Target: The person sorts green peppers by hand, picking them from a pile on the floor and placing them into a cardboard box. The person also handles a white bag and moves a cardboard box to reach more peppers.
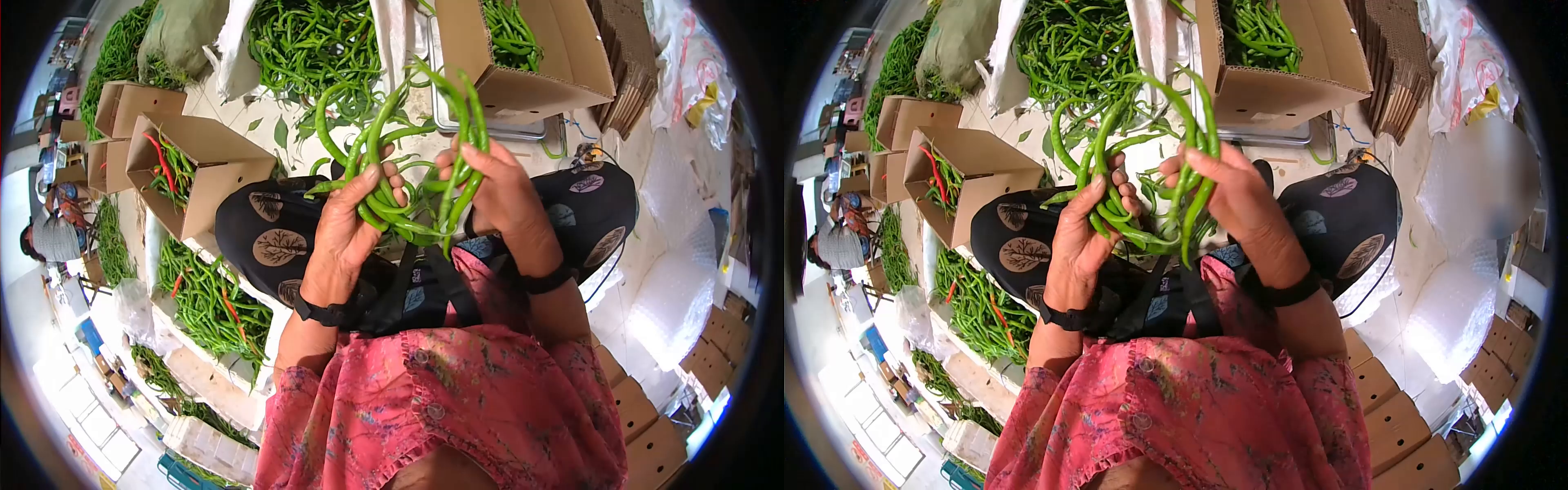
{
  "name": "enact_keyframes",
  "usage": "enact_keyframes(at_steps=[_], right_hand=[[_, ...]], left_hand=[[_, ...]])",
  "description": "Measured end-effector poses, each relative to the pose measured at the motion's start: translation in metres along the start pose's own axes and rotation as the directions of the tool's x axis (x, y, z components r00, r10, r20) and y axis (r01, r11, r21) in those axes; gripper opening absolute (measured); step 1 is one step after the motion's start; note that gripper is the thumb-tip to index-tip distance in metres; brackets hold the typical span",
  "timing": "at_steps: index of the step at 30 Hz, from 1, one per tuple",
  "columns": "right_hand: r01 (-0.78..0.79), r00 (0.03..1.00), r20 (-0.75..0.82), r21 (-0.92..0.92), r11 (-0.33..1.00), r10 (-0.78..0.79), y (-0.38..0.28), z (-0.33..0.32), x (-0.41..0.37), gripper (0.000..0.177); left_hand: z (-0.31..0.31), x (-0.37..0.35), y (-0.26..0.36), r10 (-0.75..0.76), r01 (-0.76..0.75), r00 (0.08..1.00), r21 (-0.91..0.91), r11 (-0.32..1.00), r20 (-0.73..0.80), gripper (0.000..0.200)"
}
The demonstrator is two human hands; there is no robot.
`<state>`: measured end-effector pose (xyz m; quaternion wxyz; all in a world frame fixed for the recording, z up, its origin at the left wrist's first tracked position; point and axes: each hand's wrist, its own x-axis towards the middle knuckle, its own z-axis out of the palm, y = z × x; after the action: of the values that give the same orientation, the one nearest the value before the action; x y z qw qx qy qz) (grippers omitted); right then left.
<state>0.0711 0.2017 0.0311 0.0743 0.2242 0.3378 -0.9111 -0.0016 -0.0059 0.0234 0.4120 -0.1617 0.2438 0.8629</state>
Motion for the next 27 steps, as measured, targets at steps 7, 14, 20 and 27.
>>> enact_keyframes(at_steps=[7,14,20,27], right_hand=[[0.029,0.999,0.011,0.095,0.995,-0.03,0.003,-0.014,0.003,0.027],[-0.003,0.997,0.074,-0.128,0.992,0.013,0.018,0.009,0.014,0.027],[0.08,0.987,0.146,-0.054,0.995,-0.072,0.045,0.019,0.028,0.025],[-0.106,0.986,0.126,0.002,0.994,0.105,0.021,-0.001,0.034,0.027]], left_hand=[[-0.002,-0.006,0.004,-0.062,0.074,0.993,-0.118,0.99,0.1,0.047],[0.004,-0.005,-0.01,0.049,-0.034,0.997,0.256,0.966,-0.052,0.05],[0.023,-0.002,-0.027,0.193,-0.159,0.98,0.782,0.602,0.051,0.064],[0.001,0.005,-0.017,-0.017,0.002,0.997,0.188,0.982,0.076,0.052]])
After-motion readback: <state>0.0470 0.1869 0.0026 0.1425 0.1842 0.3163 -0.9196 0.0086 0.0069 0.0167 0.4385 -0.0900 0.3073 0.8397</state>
